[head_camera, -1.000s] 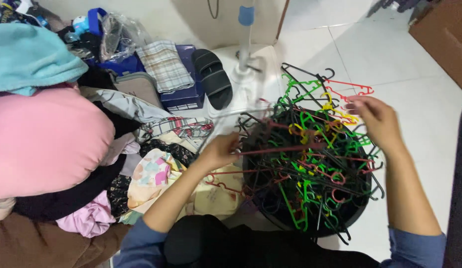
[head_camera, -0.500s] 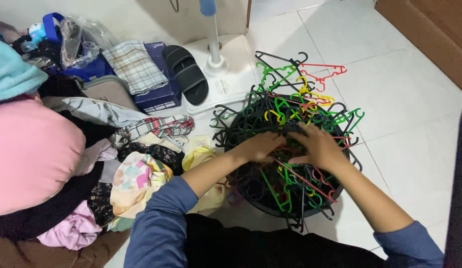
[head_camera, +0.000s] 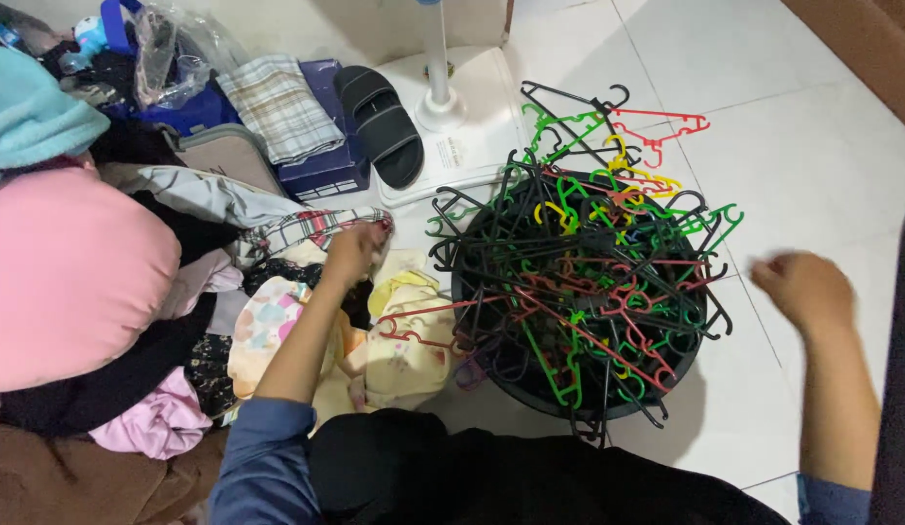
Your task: The recorder is organizing a mattress and pillows, then untangling a large pile of clothes hangers.
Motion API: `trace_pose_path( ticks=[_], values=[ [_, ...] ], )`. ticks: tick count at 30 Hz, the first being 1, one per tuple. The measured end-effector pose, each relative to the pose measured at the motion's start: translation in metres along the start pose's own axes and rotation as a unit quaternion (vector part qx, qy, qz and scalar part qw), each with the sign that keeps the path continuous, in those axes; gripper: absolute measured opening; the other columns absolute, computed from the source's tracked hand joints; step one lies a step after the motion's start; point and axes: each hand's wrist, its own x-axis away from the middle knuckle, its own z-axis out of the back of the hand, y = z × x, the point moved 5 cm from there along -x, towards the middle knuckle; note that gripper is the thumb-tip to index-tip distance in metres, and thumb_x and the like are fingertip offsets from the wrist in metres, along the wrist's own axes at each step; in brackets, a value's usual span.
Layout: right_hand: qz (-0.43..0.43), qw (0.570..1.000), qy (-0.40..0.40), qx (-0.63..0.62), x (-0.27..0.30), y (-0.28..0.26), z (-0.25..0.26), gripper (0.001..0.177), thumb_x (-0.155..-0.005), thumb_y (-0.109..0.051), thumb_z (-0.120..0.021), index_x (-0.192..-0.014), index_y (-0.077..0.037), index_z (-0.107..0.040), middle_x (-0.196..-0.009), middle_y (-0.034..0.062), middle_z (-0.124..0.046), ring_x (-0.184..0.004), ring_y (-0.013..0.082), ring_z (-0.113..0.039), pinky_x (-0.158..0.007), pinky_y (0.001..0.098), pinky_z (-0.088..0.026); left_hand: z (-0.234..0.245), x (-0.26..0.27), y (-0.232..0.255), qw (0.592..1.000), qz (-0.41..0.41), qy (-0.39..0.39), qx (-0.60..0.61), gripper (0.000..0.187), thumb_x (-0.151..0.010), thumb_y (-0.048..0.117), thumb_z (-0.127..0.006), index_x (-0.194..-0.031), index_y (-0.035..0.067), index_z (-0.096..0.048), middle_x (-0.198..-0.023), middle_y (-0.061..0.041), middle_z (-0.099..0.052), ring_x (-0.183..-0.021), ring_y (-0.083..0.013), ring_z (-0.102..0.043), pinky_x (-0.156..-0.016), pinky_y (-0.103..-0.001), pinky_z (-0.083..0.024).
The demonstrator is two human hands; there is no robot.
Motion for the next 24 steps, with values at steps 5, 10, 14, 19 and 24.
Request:
trace_pose_path(
  ticks=[5, 10, 14, 19, 24],
  values=[
    [-0.11, 0.916, -0.299, -0.244, -0.004, 0.089, -0.164, 0.059, -0.092, -0.056, -0.065, -0.123, -0.006, -0.074, -0.121, 0.0177, -0.078, -0.104, 0.0298, -0.075, -0.096, 0.0471, -0.058, -0.114, -0.013, -0.06, 0.95, -0.045, -0.217, 0.219, 0.042, -0.104, 0.037, -0.055, -0.12, 0.001, -0.069, -0.116, -0.013, -0.076, -0.103, -0.0217, -0.073, -0.09, -0.033, -0.059],
    [-0.078, 0.819, -0.255, -0.509, 0.032, 0.038, -0.164, 0.061, -0.103, -0.05, -0.054, -0.126, 0.006, -0.066, -0.115, 0.0193, -0.074, -0.1, 0.0227, -0.07, -0.099, 0.0374, -0.056, -0.152, 0.006, -0.012, 0.831, 0.059, -0.391, 0.39, 0.043, -0.105, 0.028, -0.052, -0.136, 0.0, -0.059, -0.128, -0.013, -0.072, -0.112, -0.0201, -0.071, -0.097, -0.03, -0.058],
    [-0.14, 0.784, -0.26, -0.546, 0.033, 0.062, -0.173, 0.053, -0.103, -0.044, -0.053, -0.124, 0.003, -0.065, -0.106, 0.0164, -0.073, -0.093, 0.0226, -0.069, -0.091, 0.0404, -0.056, -0.181, -0.012, -0.007, 0.869, 0.034, -0.395, 0.295, 0.046, -0.1, 0.025, -0.055, -0.136, -0.004, -0.059, -0.122, -0.015, -0.072, -0.104, -0.0244, -0.072, -0.086, -0.035, -0.059],
    [-0.166, 0.788, -0.148, -0.574, 0.011, 0.15, -0.199, 0.05, -0.108, -0.04, -0.061, -0.125, 0.007, -0.063, -0.108, 0.0163, -0.068, -0.097, 0.0274, -0.065, -0.089, 0.0461, -0.058, -0.241, 0.0, 0.052, 0.878, 0.033, -0.421, 0.225, 0.042, -0.105, 0.027, -0.058, -0.125, -0.011, -0.061, -0.114, -0.02, -0.073, -0.101, -0.0279, -0.075, -0.08, -0.036, -0.062],
    [-0.221, 0.773, -0.025, -0.594, 0.025, 0.237, -0.183, 0.046, -0.108, -0.038, -0.061, -0.134, -0.001, -0.059, -0.119, 0.0133, -0.071, -0.102, 0.0241, -0.07, -0.086, 0.0397, -0.055, -0.328, 0.017, 0.105, 0.838, 0.031, -0.46, 0.291, 0.027, -0.099, 0.019, -0.062, -0.115, -0.003, -0.064, -0.109, -0.017, -0.074, -0.101, -0.0314, -0.077, -0.079, -0.037, -0.065]
  ],
)
